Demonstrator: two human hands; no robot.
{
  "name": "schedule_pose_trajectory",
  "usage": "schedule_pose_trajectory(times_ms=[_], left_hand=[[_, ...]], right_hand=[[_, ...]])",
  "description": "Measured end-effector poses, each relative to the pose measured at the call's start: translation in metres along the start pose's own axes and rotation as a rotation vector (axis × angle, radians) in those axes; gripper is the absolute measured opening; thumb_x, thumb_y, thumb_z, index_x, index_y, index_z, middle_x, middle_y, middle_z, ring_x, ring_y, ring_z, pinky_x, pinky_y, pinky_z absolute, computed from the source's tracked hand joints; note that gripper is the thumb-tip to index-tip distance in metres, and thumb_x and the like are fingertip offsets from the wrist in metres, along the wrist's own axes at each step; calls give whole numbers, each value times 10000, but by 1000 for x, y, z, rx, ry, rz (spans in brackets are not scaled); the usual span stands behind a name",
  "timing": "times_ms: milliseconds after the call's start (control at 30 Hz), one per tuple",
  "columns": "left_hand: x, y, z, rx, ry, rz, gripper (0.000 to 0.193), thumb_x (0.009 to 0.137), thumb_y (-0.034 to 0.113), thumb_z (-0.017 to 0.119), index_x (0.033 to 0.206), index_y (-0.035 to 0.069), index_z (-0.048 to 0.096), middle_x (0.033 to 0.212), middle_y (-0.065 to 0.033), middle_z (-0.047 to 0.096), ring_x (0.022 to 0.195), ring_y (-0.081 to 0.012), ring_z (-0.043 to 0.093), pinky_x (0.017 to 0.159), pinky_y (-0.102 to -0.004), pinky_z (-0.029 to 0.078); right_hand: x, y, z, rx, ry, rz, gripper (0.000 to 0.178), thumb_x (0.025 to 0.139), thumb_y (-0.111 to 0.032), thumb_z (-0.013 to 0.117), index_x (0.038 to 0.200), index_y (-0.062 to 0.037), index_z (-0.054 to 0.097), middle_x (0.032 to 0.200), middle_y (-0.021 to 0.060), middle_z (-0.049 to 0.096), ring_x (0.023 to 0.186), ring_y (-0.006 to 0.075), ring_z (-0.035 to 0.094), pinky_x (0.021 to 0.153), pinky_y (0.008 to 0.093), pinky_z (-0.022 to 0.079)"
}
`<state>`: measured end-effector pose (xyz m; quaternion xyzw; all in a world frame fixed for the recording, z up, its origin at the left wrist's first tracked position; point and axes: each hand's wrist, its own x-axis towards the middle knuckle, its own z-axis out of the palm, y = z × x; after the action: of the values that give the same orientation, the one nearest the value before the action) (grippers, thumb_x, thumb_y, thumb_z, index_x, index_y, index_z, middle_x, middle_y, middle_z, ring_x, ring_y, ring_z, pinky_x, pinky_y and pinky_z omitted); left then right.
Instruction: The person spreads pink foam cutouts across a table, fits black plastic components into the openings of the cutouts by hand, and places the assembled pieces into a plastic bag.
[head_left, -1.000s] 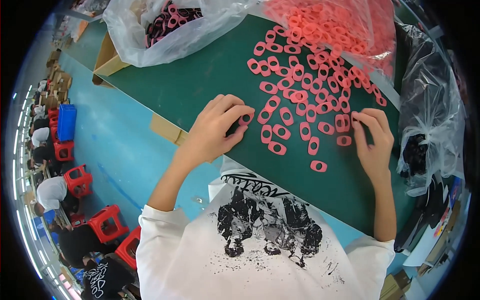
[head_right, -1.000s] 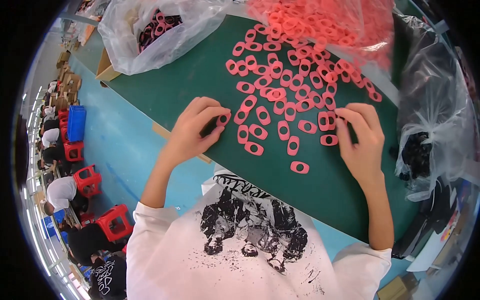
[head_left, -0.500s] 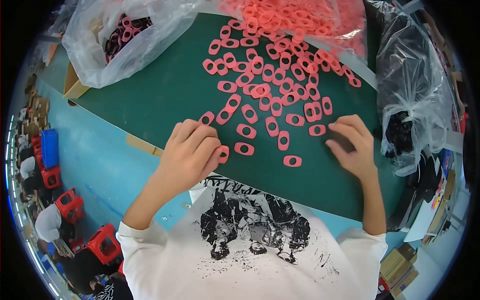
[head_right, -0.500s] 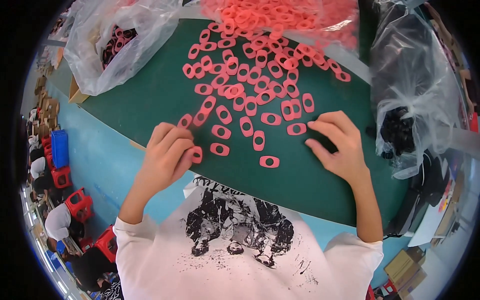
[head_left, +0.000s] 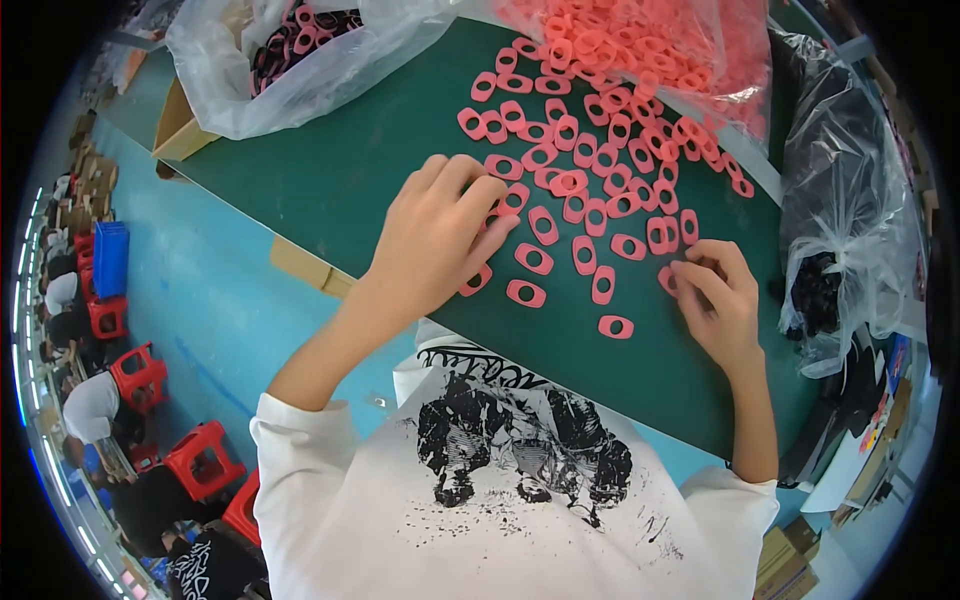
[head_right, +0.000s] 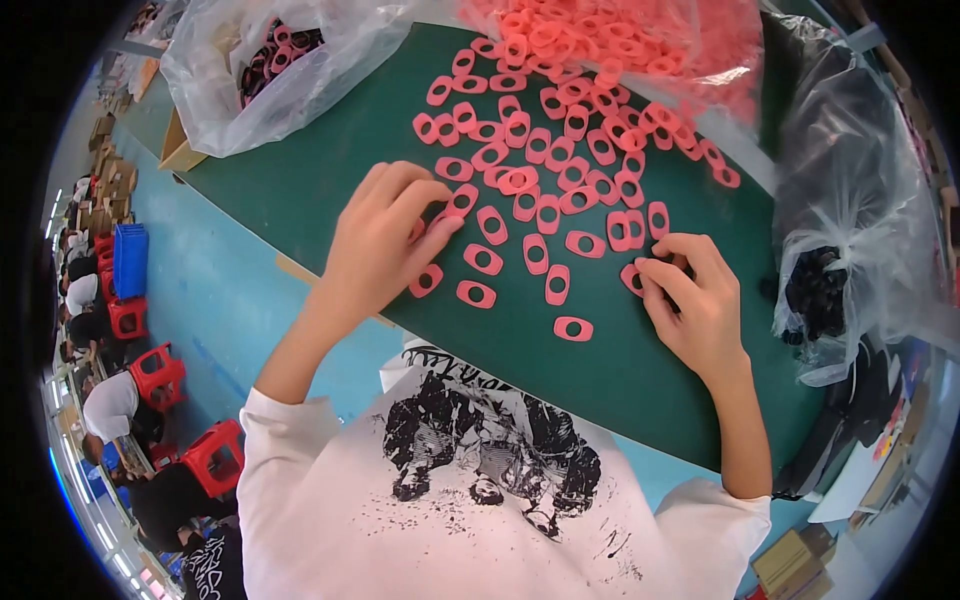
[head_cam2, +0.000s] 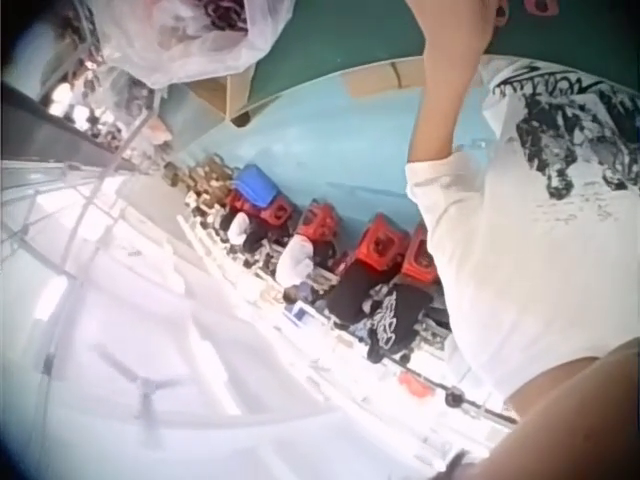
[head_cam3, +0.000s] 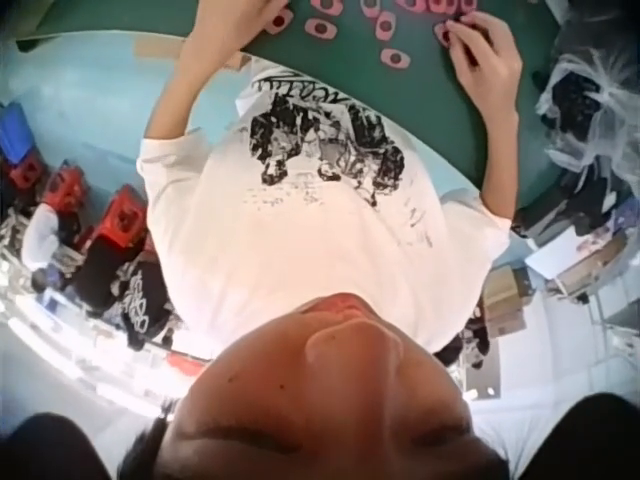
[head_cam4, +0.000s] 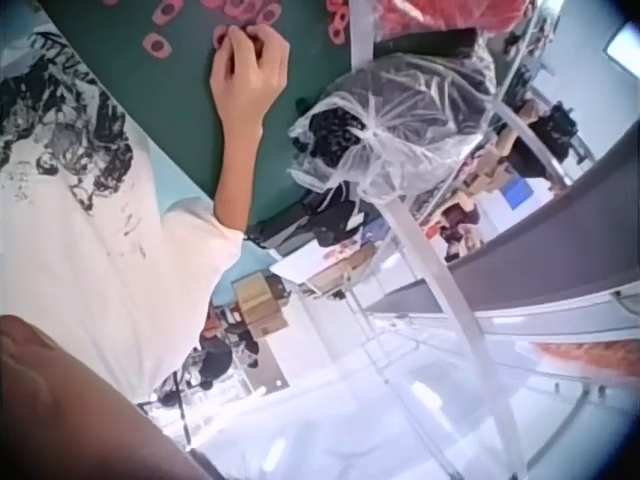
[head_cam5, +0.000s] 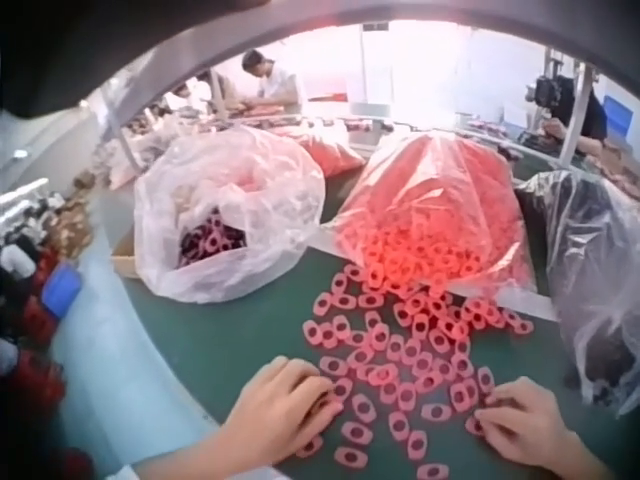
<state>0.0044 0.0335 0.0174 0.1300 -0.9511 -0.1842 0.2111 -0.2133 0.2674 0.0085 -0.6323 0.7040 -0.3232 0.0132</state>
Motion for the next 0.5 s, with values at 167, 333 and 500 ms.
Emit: schedule_pose_trajectory(times_ms=[167,333,500], left_hand=[[5,-14,5,-116,-76,24,144,795,61,703,907,67,613,922,-60,556,856,-259,542,737,-378,491],[8,-27,2,-137,-93,48,117,811,27,667,914,73,634,950,-44,567,900,-250,552,754,-365,500],[4,-24,0,-157,-59,16,134,801,12,666,914,76,632,973,-35,575,911,-244,557,756,-359,501]], right_hand=[[27,-12,7,41,66,-95,256,697,88,727,928,-4,668,929,93,612,771,238,602,601,325,487],[39,-20,17,-33,-81,-128,294,633,-23,807,889,-29,662,922,78,615,796,263,585,673,372,494],[31,-23,17,-54,-114,-144,288,639,-19,797,892,-26,660,920,83,619,813,279,584,697,385,492]])
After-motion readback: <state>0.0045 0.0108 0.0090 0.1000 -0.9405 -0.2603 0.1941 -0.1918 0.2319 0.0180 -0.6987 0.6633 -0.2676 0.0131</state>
